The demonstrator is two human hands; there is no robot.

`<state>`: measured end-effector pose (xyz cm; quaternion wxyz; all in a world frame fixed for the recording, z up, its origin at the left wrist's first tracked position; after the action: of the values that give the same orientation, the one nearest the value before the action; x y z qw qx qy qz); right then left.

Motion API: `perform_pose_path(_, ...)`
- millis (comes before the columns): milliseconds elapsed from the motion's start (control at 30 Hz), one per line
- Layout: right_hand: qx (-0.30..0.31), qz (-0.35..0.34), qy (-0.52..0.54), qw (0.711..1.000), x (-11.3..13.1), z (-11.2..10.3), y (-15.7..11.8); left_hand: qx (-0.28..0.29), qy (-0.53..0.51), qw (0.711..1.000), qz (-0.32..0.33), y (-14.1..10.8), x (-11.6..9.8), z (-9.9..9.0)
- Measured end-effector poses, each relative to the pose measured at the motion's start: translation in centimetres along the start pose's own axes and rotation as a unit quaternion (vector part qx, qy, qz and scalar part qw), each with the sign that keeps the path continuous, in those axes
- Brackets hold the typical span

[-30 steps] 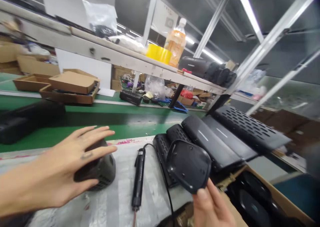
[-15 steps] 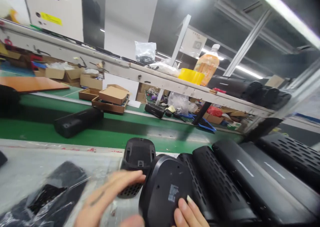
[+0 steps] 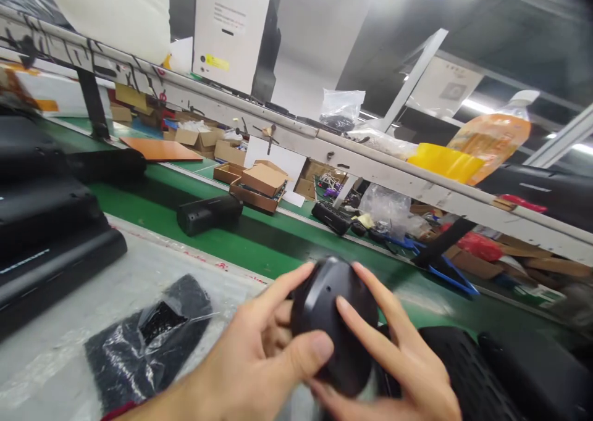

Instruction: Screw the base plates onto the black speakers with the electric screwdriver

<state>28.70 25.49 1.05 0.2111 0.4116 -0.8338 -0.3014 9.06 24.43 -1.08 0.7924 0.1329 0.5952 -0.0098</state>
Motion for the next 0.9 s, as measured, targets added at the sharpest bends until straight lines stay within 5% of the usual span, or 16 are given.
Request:
perform_pose_path(133,0.091,-0.037,0.045,0.994,-2.8,2.4,2.4,-0.151,0.265,0.940,0.154,2.9,-1.4,-3.2)
perform_pose_path(200,0.113,-0.045,0.063,0.991,-3.4,3.6,2.8,-0.108,0.290,0.937,0.165,4.5,-0.2,-3.4)
perform_pose_path(300,0.069,-0.030,0.115,0.990,-3.8,4.7,2.7,-0.001,0.292,0.941,0.173,6.1,1.8,-2.0)
perform_pose_path(533,-0.032,0.023,0.243,0.969,-4.6,6.6,1.0,0.023,0.365,0.911,0.193,6.2,3.2,-0.7)
perform_pose_path(633,-0.070,0.063,0.265,0.960,-4.4,7.6,0.7,0.019,0.312,0.920,0.236,6.0,4.6,-0.9)
perform_pose_path(800,-0.142,0.223,0.264,0.928,-5.0,9.8,-2.1,0.001,0.238,0.952,0.191,4.8,6.9,-2.5)
perform_pose_path(900,-0.184,0.401,0.165,0.882,-5.7,10.4,-7.8,-0.082,0.318,0.938,0.112,2.2,7.3,-7.7)
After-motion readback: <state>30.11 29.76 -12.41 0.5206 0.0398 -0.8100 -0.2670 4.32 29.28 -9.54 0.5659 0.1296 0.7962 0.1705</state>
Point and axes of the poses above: each hand's wrist, its own y-axis towards the middle knuckle, its own z-axis out of the palm, x = y × z, the point moved 3 cm from there along y, towards the middle knuckle, and after that the axes turned 1 degree about z, right-handed, at the moved point
